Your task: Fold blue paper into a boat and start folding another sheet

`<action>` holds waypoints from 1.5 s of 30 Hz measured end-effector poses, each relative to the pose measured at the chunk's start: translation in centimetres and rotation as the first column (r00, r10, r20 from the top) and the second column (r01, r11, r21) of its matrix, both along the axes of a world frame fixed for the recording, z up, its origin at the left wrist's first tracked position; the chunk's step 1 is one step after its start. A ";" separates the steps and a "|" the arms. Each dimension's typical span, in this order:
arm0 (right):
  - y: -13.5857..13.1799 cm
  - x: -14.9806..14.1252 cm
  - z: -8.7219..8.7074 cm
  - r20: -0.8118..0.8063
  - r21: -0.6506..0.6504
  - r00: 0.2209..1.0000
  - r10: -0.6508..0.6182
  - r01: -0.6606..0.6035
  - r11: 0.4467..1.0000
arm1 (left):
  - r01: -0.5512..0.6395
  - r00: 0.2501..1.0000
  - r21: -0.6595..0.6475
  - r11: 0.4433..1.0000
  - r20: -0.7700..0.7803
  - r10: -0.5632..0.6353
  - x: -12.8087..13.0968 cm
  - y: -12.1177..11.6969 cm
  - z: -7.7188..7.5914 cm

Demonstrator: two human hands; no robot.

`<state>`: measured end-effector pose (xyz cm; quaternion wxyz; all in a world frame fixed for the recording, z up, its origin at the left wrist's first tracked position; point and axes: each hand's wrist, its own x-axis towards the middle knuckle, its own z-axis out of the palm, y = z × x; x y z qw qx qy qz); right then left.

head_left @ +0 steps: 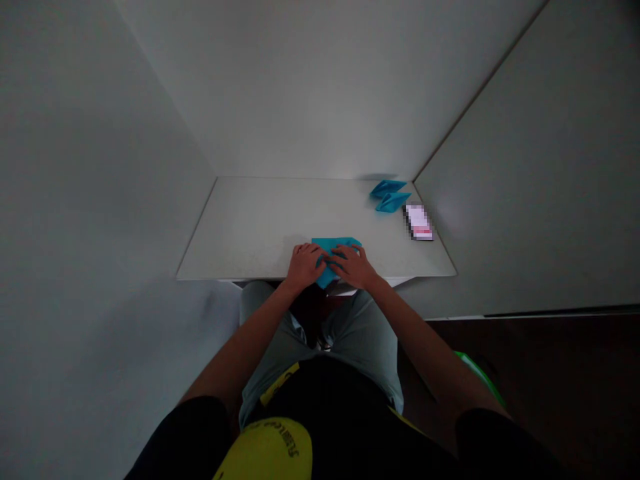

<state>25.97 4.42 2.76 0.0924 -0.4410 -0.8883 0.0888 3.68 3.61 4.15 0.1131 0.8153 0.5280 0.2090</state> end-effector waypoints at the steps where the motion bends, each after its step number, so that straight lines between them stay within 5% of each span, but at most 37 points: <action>1: 0.0 -0.3 0.0 0.013 0.013 1.000 -0.019 0.018 1.000 | 0.003 1.000 0.009 1.000 0.005 -0.003 -0.2 -0.6 -0.2; 5: 0.0 -1.2 0.3 0.020 0.041 0.998 -0.067 0.066 0.997 | 0.075 0.996 0.005 0.997 0.044 -0.075 -2.0 -1.7 -1.3; 12: 0.3 0.9 0.0 -0.034 0.035 0.996 -0.085 0.087 0.996 | 0.240 0.966 -0.029 0.970 0.109 -0.235 -5.0 -0.4 -3.0; 22: -1.6 4.1 -1.0 -0.088 0.038 0.991 -0.102 0.106 0.994 | 0.258 0.951 0.102 0.961 0.148 -0.271 -5.8 -1.1 -4.2; 27: -2.2 4.3 -0.8 -0.114 0.009 0.985 -0.127 0.128 0.992 | 0.174 0.964 0.036 0.984 0.200 -0.177 -5.7 -1.4 -4.2; 35: -1.2 3.7 0.0 -0.217 -0.050 0.948 -0.231 0.226 0.973 | -0.135 0.906 0.015 0.991 0.408 0.117 -4.1 -0.1 -3.3; 40: -0.3 2.4 0.2 -0.190 -0.024 0.931 -0.312 0.313 0.949 | -0.209 0.953 0.068 0.975 0.239 0.188 -2.8 -0.1 -2.1; 45: -1.2 0.7 -0.1 -0.121 0.136 0.929 -0.351 0.366 0.921 | 0.022 1.000 0.148 0.989 0.017 -0.024 -0.7 -2.1 -1.7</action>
